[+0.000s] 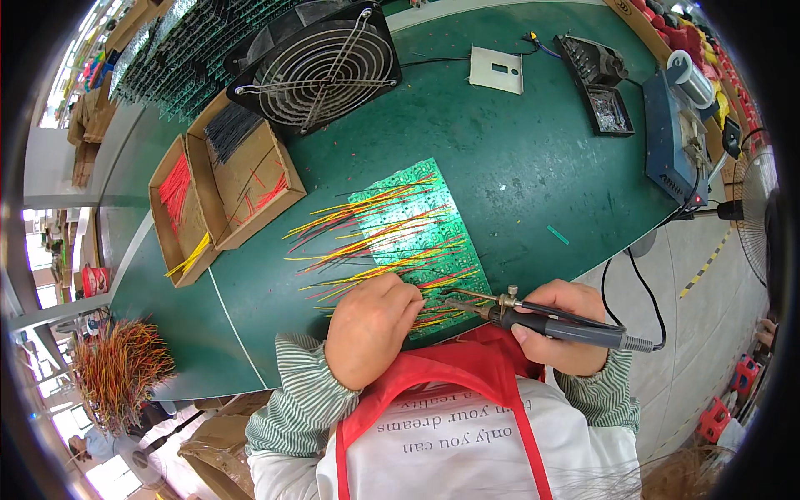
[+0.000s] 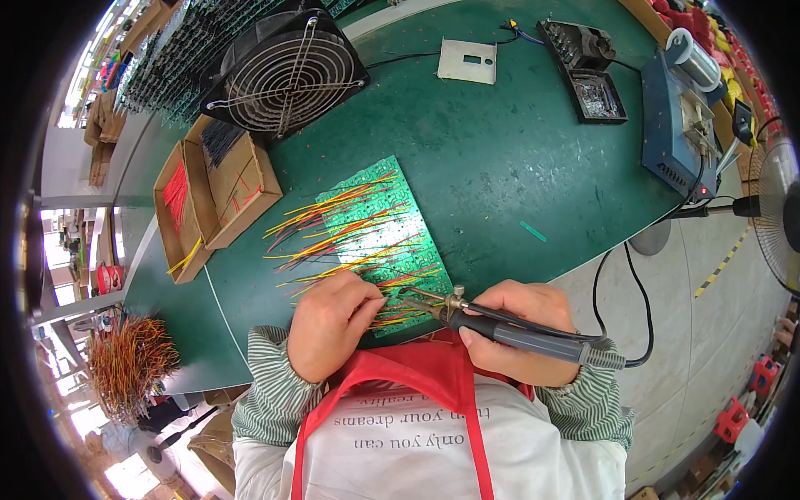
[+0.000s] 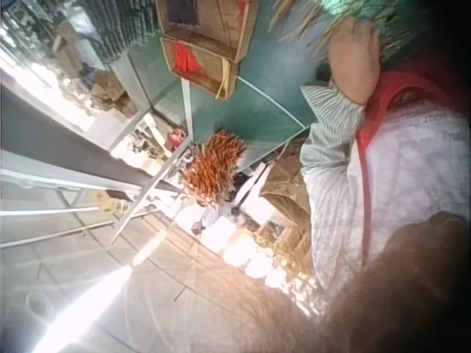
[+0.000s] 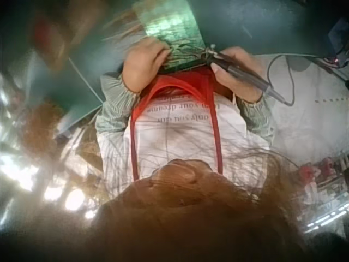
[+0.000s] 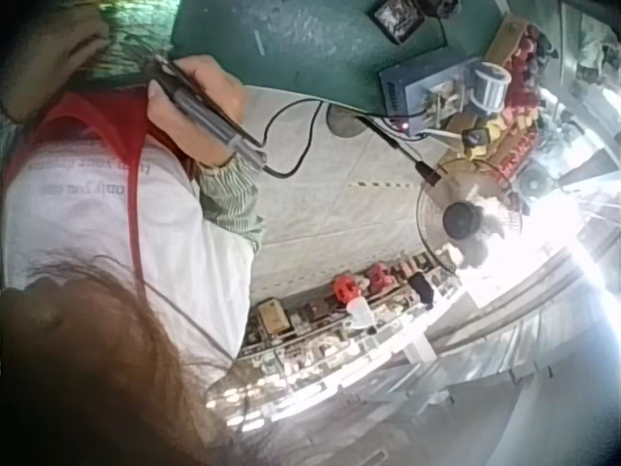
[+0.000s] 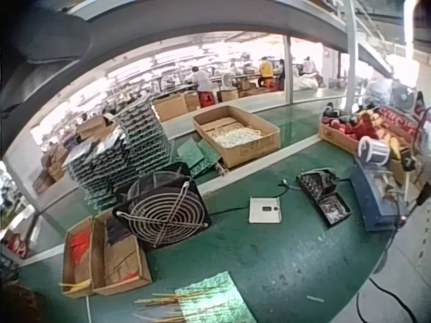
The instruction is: The person solders wires onto a circuit board using a soldering iron, then lifts the finished board and places it onto a stack on the table.
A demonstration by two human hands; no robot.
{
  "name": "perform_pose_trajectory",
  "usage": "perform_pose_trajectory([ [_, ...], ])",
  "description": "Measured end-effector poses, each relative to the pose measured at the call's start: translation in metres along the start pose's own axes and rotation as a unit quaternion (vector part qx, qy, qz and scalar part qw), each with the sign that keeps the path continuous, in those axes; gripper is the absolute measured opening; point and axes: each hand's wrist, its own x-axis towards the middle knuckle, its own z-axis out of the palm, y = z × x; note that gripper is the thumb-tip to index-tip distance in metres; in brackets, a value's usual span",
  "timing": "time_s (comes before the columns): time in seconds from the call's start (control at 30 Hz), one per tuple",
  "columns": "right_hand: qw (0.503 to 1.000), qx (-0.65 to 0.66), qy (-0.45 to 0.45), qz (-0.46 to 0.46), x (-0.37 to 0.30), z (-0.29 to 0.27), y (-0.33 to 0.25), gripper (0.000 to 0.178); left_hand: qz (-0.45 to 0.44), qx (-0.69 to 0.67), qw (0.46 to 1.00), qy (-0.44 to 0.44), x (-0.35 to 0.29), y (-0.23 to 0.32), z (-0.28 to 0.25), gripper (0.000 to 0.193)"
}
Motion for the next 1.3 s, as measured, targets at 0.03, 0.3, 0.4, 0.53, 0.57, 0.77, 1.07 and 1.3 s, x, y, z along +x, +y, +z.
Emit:
perform_pose_trajectory([
  [0.03,1.000,0.001,-0.003,0.001,0.001,0.001,0.000,0.019,0.000,-0.005,1.000,0.000,0.000,-0.001,0.001,0.007],
  [0.3,1.000,0.000,-0.013,-0.012,0.004,0.004,0.005,0.018,-0.005,-0.003,1.000,-0.003,0.000,0.000,0.002,0.007],
  [0.4,1.000,-0.002,-0.005,-0.017,0.003,0.003,0.004,0.019,-0.004,-0.002,1.000,-0.004,0.000,0.000,0.002,0.007],
  [0.53,1.000,-0.011,0.015,-0.019,0.001,-0.002,0.004,0.020,-0.005,-0.008,1.000,-0.004,0.000,-0.001,0.001,0.007],
  [0.57,1.000,-0.011,0.015,-0.020,0.001,-0.003,0.005,0.020,-0.005,-0.008,1.000,-0.003,0.000,-0.001,0.001,0.007],
  [0.77,0.997,0.028,0.067,-0.011,0.000,-0.006,0.004,0.022,0.004,0.008,1.000,0.002,-0.007,-0.014,-0.027,0.008],
  [1.07,0.987,0.102,0.119,0.045,-0.006,0.015,0.019,0.023,-0.143,0.124,0.970,0.152,0.040,-0.123,-0.139,0.016],
  [1.3,0.993,0.020,0.116,-0.014,-0.012,0.028,0.033,0.028,-0.238,0.129,0.963,-0.020,0.085,-0.147,-0.130,0.030],
])
